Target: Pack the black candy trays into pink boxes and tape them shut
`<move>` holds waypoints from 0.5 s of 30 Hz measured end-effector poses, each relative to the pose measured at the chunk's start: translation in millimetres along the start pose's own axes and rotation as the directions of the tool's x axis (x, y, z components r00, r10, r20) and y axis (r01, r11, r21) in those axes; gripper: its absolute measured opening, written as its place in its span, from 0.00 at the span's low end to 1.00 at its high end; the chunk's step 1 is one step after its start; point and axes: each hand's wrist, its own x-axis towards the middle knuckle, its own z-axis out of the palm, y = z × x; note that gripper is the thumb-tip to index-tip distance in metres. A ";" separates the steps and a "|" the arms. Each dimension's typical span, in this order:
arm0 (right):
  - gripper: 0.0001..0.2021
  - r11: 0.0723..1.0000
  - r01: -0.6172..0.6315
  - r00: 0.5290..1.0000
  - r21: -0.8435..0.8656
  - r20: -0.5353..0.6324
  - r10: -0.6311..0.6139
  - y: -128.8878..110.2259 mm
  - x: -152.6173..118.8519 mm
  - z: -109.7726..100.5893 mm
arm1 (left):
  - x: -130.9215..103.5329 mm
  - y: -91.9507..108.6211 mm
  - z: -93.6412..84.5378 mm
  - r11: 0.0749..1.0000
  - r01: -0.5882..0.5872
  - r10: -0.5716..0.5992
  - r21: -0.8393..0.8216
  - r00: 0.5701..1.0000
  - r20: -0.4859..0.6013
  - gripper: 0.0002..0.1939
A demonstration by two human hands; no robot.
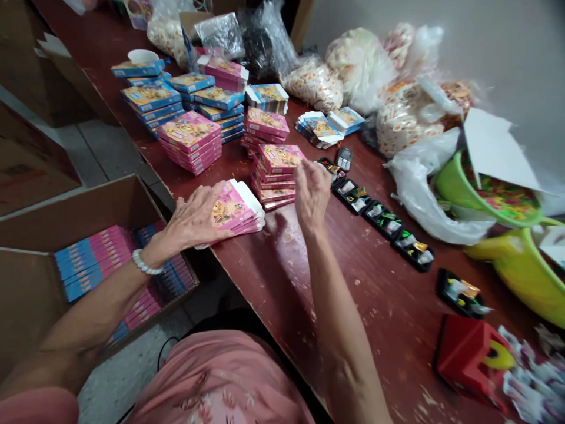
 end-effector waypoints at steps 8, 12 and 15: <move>0.18 0.866 -0.329 0.936 0.377 0.252 0.246 -61.6 -94.5 1.3 | -22.1 31.3 13.7 0.983 -0.163 0.185 0.090 0.897 -0.401 0.54; 0.19 0.537 -0.568 0.819 0.623 0.367 0.440 -62.0 -104.1 -32.3 | -45.6 60.9 13.1 0.951 -0.285 0.203 -0.119 0.867 -0.454 0.62; 0.17 0.553 -0.564 0.814 0.613 0.302 0.496 -63.0 -119.8 -82.9 | -60.2 69.1 10.5 0.691 -0.281 0.200 -0.666 0.960 -0.197 0.66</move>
